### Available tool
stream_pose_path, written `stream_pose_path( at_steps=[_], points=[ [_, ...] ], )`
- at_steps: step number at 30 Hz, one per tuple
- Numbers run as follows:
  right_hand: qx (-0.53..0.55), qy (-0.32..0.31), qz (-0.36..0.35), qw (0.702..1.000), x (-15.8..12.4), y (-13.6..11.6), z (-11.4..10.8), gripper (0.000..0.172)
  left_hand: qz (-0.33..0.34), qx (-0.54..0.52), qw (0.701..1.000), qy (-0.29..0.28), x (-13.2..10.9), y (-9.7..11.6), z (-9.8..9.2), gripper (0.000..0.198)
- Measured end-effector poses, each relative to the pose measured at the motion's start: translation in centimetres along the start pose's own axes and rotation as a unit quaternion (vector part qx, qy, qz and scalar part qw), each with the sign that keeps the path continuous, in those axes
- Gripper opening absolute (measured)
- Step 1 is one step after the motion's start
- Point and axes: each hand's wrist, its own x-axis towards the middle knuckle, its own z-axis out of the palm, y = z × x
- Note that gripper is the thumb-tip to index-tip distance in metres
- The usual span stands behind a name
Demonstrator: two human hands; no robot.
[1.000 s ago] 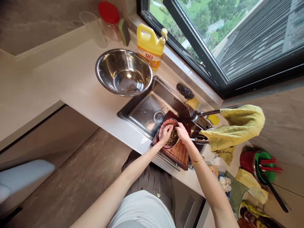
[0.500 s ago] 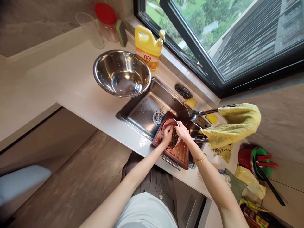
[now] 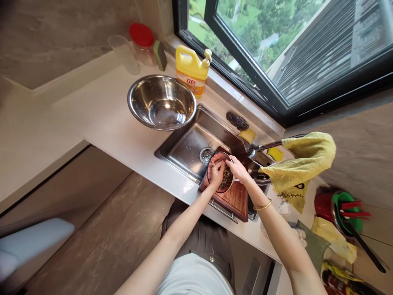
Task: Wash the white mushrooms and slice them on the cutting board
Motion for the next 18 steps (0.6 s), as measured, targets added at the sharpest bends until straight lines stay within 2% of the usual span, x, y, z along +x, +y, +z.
stream_pose_path(
  at_steps=[3,7,11,14,16,18],
  points=[
    [0.138,-0.076,0.025,0.987,0.4,1.9,1.6,0.033,0.068,0.163,0.984,-0.023,1.3,2.0,-3.2,0.026],
    [0.259,-0.058,0.053,0.963,1.2,5.2,5.5,0.029,0.110,0.337,0.933,-0.067,1.9,5.1,-7.2,0.024],
    [0.308,-0.084,0.049,0.946,0.7,6.8,8.8,0.033,0.162,0.430,0.881,-0.117,1.2,7.3,-8.9,0.023],
    [0.377,-0.103,0.078,0.917,-0.1,7.1,10.2,0.029,0.215,0.452,0.851,-0.162,0.5,8.1,-9.6,0.031],
    [0.418,-0.113,0.097,0.896,-0.4,7.4,11.3,0.029,0.226,0.441,0.852,-0.167,0.0,8.6,-10.8,0.034],
    [0.435,-0.125,0.107,0.885,-0.6,7.6,13.1,0.033,0.203,0.424,0.875,-0.119,-0.3,9.1,-12.7,0.034]
  ],
)
